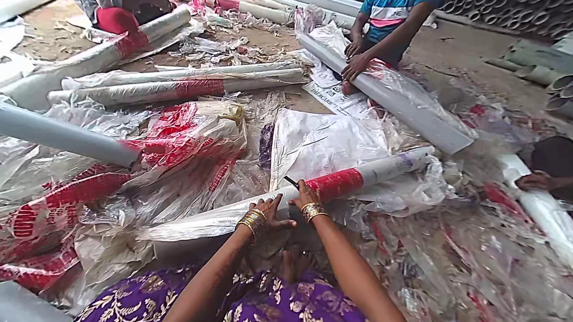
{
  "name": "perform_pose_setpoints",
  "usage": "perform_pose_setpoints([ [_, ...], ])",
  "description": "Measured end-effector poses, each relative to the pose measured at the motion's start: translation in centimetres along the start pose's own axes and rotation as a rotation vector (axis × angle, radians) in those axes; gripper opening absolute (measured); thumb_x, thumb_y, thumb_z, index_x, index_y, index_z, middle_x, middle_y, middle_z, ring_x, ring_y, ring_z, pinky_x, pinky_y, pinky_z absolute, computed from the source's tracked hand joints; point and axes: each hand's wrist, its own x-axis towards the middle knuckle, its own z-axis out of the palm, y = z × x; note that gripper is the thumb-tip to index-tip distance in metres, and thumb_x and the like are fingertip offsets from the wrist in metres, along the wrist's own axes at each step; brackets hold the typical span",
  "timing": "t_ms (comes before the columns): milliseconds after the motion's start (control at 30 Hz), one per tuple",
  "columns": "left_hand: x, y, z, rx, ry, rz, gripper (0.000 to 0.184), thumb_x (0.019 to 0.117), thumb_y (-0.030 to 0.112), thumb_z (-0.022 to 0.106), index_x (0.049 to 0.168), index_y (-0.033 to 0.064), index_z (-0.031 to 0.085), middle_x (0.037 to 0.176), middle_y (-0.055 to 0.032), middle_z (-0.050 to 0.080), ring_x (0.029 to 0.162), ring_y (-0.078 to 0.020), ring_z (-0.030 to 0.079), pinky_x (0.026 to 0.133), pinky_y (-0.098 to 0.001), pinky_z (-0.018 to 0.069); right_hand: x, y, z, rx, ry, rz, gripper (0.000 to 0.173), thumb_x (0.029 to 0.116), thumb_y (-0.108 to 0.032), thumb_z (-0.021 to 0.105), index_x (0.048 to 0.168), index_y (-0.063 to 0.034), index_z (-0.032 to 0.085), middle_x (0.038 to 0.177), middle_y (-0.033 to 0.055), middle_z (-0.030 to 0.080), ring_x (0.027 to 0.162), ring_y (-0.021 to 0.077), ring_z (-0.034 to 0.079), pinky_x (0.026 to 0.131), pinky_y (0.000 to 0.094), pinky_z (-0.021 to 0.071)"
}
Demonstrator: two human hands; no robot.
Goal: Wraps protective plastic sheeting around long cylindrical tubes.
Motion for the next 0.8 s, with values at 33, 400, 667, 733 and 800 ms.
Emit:
perform_pose_setpoints([
  [33,0.6,0.1,0.5,0.013,0.053,-0.034,0.101,0.0901,0.071,0.063,0.166,0.0171,0.023,0.154,-0.0205,0.05,0.143,-0.0413,0.045,0.114,-0.0647,0.0328,0.1,0.1,0.0,0.01,0.005,0.0,0.08,0.0893,-0.028,0.079,0.154,-0.0051,0.037,0.147,0.0202,0.057,0.139,0.034,0.053,0.123,0.0636,0.0211],
  [400,7.0,-5.3,4.1,-0.135,0.623,0.146,0.028,0.0959,0.023,0.069,0.119,0.0091,0.076,0.122,-0.0186,0.072,0.12,-0.0384,0.064,0.106,-0.0608,0.0405,-2.4,0.5,2.9,0.154,0.247,0.108,0.063,0.1013,-0.034,0.065,0.145,0.0078,0.049,0.134,0.0292,0.063,0.127,0.043,0.06,0.108,0.0573,0.0433],
  [667,8.8,-7.8,1.0,-0.399,0.702,0.333,0.024,0.0934,0.001,0.06,0.109,-0.0075,0.075,0.112,-0.0271,0.072,0.114,-0.0403,0.067,0.107,-0.0524,0.0456,-2.8,-1.5,1.9,0.398,0.03,0.239,0.05,0.1122,-0.03,0.035,0.147,0.005,0.042,0.135,0.027,0.063,0.127,0.0373,0.062,0.108,0.0522,0.0456],
  [733,8.7,-7.9,1.1,-0.396,0.71,0.351,0.024,0.0932,0.0,0.059,0.109,-0.0086,0.075,0.112,-0.028,0.072,0.113,-0.0409,0.067,0.107,-0.0521,0.0458,-2.2,-2.8,1.2,0.357,0.011,0.22,0.047,0.1125,-0.024,0.034,0.149,0.0051,0.04,0.136,0.0277,0.062,0.129,0.0373,0.061,0.109,0.0501,0.0455],
  [800,8.7,-7.9,1.2,-0.41,0.718,0.372,0.024,0.0929,0.0,0.059,0.108,-0.0093,0.075,0.111,-0.0289,0.072,0.112,-0.0409,0.067,0.106,-0.0512,0.0463,-1.7,-3.8,0.7,0.299,-0.006,0.201,0.048,0.1118,-0.019,0.037,0.153,0.006,0.035,0.136,0.03,0.061,0.13,0.0393,0.06,0.11,0.0495,0.0447],
])
